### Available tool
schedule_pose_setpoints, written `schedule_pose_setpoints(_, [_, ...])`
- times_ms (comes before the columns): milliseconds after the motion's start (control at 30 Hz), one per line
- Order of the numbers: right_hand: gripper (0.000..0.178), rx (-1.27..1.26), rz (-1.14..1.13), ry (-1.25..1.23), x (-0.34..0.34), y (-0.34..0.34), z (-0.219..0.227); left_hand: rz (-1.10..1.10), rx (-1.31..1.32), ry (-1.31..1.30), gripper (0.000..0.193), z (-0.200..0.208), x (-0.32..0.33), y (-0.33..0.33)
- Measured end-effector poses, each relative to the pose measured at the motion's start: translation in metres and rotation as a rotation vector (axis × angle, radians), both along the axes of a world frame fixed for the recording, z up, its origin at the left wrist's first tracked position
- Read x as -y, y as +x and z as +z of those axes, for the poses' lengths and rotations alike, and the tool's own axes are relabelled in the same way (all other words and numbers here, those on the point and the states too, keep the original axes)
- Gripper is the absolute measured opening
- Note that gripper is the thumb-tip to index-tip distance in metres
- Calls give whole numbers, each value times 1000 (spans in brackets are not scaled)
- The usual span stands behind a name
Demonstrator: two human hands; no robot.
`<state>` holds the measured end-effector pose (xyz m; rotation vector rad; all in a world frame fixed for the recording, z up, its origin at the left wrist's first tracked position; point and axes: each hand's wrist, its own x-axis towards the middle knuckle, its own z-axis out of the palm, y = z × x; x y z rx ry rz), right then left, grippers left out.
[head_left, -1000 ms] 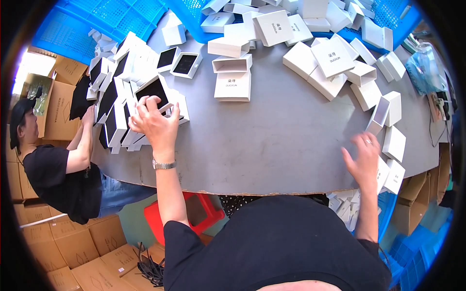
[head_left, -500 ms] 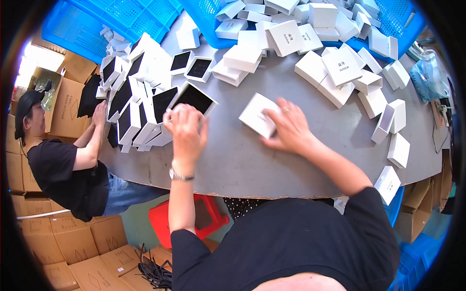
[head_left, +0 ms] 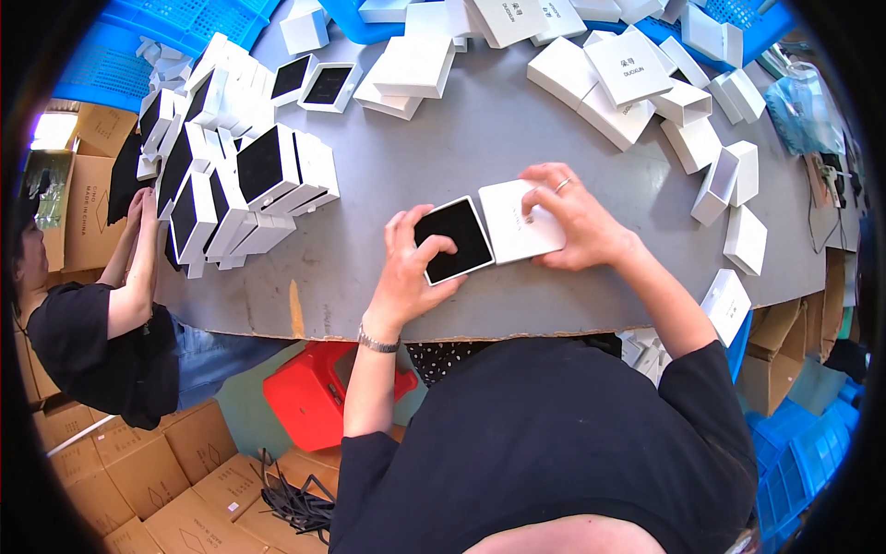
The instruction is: Packing items into white gift boxes with black inserts at a factory workstation.
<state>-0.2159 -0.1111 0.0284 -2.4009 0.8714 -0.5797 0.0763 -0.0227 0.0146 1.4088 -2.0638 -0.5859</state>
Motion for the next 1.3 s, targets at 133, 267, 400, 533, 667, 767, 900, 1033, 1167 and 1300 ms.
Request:
schedule_pose_setpoints(133, [60,44,-4,-36,-13,8,-5,7,-35,-23,53,-12,-4,-5])
schedule_pose_setpoints(267, [62,31,58,-7,-17,7,-6,18,-20,-73,55,-13,-6,-10])
schedule_pose_setpoints(400, [65,136,-57,22,-25,8,-17,7,-26,-36,55,-8,-6,-12])
schedule_pose_setpoints(533, [66,128,15,-9,-17,9,-17,24,-30,15,52,-9,-10,-20])
schedule_pose_setpoints(667, [65,137,61,-6,-10,12,-20,3,-82,-14,56,-11,-2,-22])
schedule_pose_setpoints(767, [65,129,108,9,-5,13,-19,35,-193,26,71,-14,-10,-24])
schedule_pose_setpoints(900, [63,113,-75,-41,-23,26,-16,214,-547,-43,108,-31,-3,-42])
schedule_pose_setpoints(1033, [60,116,-43,-45,-7,19,-12,161,-508,-12,110,-17,7,-51])
schedule_pose_setpoints(1167, [55,83,75,34,-8,-2,-12,71,-626,80,103,-24,-2,-48])
schedule_pose_setpoints(1300, [55,132,33,27,-22,3,-12,-3,-763,159,93,-19,11,-61])
